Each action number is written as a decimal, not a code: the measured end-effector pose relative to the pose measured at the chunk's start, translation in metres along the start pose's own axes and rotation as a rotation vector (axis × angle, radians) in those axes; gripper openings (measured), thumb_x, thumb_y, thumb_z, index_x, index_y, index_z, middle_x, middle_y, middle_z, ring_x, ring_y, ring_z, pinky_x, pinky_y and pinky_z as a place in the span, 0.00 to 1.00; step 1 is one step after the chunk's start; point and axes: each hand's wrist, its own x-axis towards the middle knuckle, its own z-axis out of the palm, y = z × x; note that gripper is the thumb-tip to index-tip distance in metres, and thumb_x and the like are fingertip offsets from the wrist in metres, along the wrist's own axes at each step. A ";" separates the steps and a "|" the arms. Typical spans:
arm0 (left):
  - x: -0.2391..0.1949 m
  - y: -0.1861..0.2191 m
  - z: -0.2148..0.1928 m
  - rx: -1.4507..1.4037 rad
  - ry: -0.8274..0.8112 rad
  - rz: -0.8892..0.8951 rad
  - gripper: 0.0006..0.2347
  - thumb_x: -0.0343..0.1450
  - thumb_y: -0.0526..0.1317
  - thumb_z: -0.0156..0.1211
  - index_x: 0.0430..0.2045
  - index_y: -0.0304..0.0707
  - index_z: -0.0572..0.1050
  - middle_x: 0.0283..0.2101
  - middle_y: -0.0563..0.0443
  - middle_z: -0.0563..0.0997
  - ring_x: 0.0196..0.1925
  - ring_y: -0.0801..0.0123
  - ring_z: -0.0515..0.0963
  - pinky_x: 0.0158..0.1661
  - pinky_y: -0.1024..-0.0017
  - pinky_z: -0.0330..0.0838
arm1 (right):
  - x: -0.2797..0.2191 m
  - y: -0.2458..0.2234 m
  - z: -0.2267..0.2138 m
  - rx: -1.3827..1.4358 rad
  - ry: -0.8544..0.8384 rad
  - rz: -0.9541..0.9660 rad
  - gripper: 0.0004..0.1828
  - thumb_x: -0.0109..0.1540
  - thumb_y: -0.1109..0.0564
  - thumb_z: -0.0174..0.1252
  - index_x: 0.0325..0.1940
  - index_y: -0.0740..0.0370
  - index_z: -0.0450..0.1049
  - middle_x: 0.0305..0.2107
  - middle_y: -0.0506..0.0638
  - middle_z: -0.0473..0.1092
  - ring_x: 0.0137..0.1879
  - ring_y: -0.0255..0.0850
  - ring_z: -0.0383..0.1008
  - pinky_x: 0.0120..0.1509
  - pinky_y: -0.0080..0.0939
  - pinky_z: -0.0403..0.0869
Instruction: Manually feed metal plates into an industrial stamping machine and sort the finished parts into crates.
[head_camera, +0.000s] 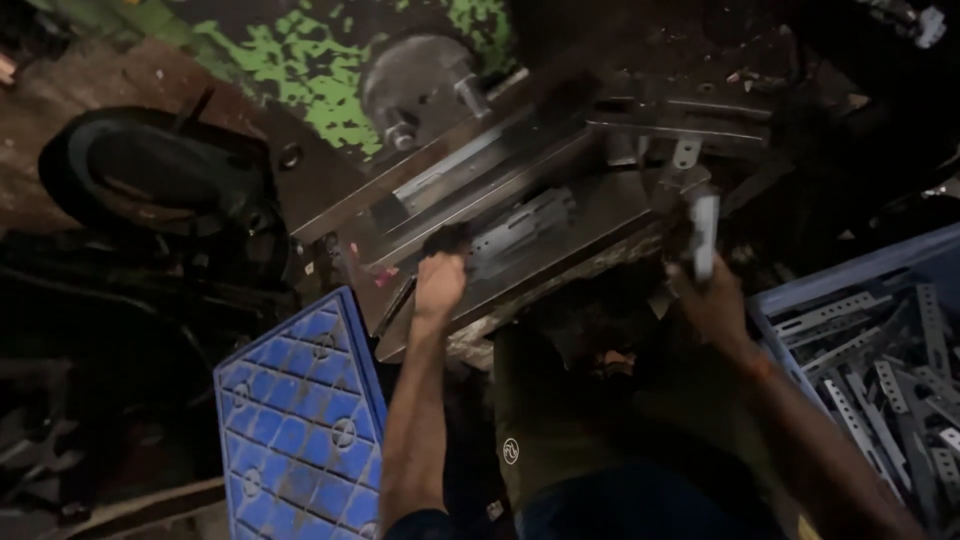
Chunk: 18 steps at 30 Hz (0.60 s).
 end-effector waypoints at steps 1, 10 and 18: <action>-0.001 0.008 -0.013 0.097 0.237 0.065 0.15 0.74 0.38 0.51 0.55 0.50 0.77 0.33 0.41 0.82 0.35 0.50 0.84 0.42 0.52 0.78 | 0.010 -0.007 0.006 -0.280 -0.023 -0.142 0.20 0.68 0.46 0.59 0.52 0.66 0.73 0.32 0.50 0.73 0.36 0.39 0.73 0.39 0.45 0.72; -0.006 0.054 -0.029 0.120 0.687 0.263 0.04 0.70 0.33 0.57 0.36 0.40 0.73 0.19 0.48 0.72 0.21 0.62 0.74 0.25 0.62 0.70 | 0.103 -0.091 0.098 -0.991 -0.423 -0.808 0.24 0.61 0.56 0.59 0.62 0.62 0.72 0.55 0.60 0.71 0.59 0.54 0.73 0.63 0.51 0.74; -0.023 0.076 -0.077 0.107 0.989 0.347 0.05 0.69 0.30 0.60 0.25 0.42 0.73 0.22 0.53 0.69 0.25 0.65 0.72 0.29 0.64 0.67 | 0.154 -0.149 0.225 -0.957 -0.330 -1.218 0.23 0.65 0.58 0.52 0.65 0.63 0.68 0.62 0.59 0.68 0.67 0.53 0.69 0.70 0.51 0.69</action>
